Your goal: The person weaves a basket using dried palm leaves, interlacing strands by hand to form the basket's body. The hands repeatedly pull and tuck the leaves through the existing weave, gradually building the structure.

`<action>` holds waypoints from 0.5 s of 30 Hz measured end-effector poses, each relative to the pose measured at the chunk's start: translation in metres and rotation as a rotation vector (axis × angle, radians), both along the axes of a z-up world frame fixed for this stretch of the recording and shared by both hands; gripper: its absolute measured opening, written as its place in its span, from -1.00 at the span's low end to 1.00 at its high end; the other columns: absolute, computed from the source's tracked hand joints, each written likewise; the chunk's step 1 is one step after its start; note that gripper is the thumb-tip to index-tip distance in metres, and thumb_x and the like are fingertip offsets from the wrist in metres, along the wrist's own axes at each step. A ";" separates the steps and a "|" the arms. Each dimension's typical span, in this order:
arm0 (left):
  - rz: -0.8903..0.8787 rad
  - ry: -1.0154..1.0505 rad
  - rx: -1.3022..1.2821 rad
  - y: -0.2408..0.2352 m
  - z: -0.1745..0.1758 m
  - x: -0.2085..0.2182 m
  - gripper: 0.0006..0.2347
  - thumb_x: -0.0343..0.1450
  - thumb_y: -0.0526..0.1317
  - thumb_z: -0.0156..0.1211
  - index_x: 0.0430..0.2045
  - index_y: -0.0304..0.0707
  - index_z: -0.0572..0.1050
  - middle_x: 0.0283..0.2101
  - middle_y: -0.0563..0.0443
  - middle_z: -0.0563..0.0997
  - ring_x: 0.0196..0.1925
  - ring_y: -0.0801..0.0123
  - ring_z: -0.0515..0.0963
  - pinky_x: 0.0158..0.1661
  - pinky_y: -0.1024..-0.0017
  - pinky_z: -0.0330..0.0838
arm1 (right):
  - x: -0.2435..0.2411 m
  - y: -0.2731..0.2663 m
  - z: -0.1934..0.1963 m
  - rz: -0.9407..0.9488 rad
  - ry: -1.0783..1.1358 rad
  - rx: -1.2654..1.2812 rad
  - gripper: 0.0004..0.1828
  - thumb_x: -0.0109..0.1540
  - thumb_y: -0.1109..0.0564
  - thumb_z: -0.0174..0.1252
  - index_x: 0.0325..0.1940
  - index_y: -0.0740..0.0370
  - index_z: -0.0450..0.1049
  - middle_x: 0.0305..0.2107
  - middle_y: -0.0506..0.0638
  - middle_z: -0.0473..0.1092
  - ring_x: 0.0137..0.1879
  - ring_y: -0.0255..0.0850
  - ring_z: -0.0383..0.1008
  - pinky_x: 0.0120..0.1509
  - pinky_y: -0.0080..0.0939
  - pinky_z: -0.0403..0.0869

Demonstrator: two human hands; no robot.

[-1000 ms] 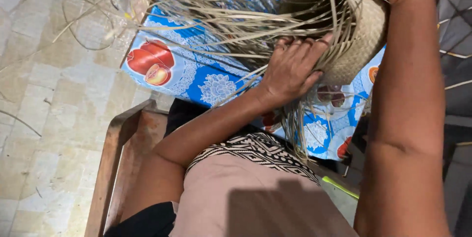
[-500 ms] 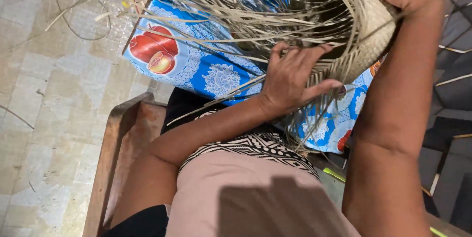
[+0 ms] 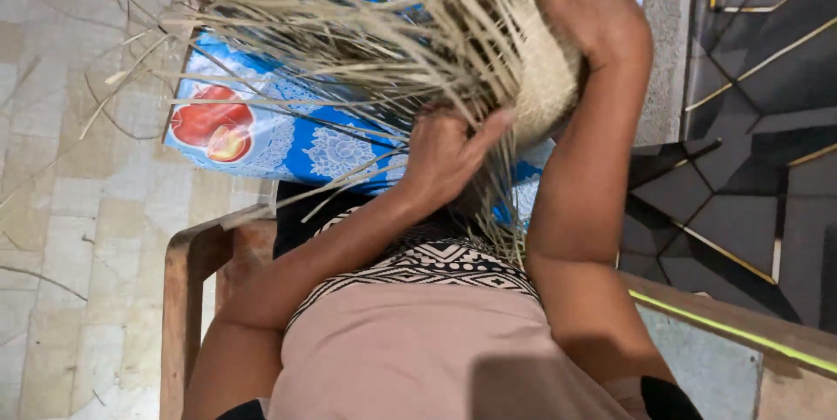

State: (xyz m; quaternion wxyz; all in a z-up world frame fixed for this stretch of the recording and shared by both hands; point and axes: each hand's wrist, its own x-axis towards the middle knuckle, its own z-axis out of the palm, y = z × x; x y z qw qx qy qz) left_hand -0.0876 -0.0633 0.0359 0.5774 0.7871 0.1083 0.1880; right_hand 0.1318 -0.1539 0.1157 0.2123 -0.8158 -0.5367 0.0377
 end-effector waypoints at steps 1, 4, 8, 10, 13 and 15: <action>-0.052 0.075 0.068 -0.002 -0.005 -0.004 -0.51 0.41 0.23 -0.05 -0.47 -0.26 0.57 -0.35 -0.22 0.65 -0.12 -0.10 0.66 -0.15 0.10 0.38 | -0.009 -0.006 0.002 0.067 -0.037 0.034 -0.41 0.59 -0.16 -0.31 0.31 0.39 0.36 0.23 0.31 0.36 0.32 0.19 0.29 0.21 0.16 0.23; -0.096 0.129 0.255 -0.013 -0.035 -0.003 -0.26 0.23 0.43 0.09 -0.02 -0.28 0.59 0.07 -0.26 0.63 0.21 -0.10 0.52 0.19 0.15 0.32 | -0.027 -0.027 -0.005 0.063 -0.035 0.044 -0.28 0.57 -0.33 -0.43 0.57 0.21 0.18 0.46 0.25 0.10 0.55 0.29 0.03 0.49 0.35 0.10; -0.153 0.049 0.484 -0.022 -0.063 0.004 -0.16 0.18 0.49 0.19 0.22 -0.10 0.43 0.31 -0.18 0.46 0.39 -0.08 0.34 0.36 0.05 0.08 | -0.054 -0.046 -0.007 -0.074 0.052 0.063 -0.32 0.55 -0.38 -0.44 0.35 0.12 0.34 0.28 0.12 0.20 0.39 0.30 0.20 0.55 0.46 0.04; -0.158 0.031 0.528 -0.027 -0.077 0.000 -0.31 0.18 0.50 0.13 -0.12 -0.07 0.52 -0.08 -0.14 0.56 0.00 -0.04 0.50 -0.02 0.04 0.27 | -0.059 -0.057 -0.015 -0.125 0.093 0.027 -0.35 0.52 -0.42 -0.46 0.44 -0.02 0.21 0.38 0.07 0.08 0.51 0.27 0.04 0.63 0.52 -0.05; -0.454 0.476 0.491 -0.026 -0.069 0.006 -0.50 0.32 0.40 -0.02 -0.30 0.05 0.55 -0.34 -0.01 0.61 -0.28 0.17 0.61 -0.21 0.21 0.47 | -0.075 -0.057 -0.017 -0.228 0.149 -0.009 -0.29 0.46 -0.48 -0.53 0.53 -0.14 0.07 0.47 0.08 -0.04 0.62 0.30 -0.13 0.69 0.59 -0.15; -0.729 0.955 0.373 -0.020 -0.073 0.011 -0.61 0.45 0.29 -0.12 -0.14 0.14 0.49 -0.21 0.07 0.58 -0.17 0.35 0.56 -0.02 0.38 0.49 | -0.082 -0.052 -0.018 -0.271 0.179 -0.016 -0.24 0.43 -0.51 -0.57 0.53 -0.11 0.06 0.46 0.15 -0.04 0.61 0.36 -0.14 0.68 0.58 -0.17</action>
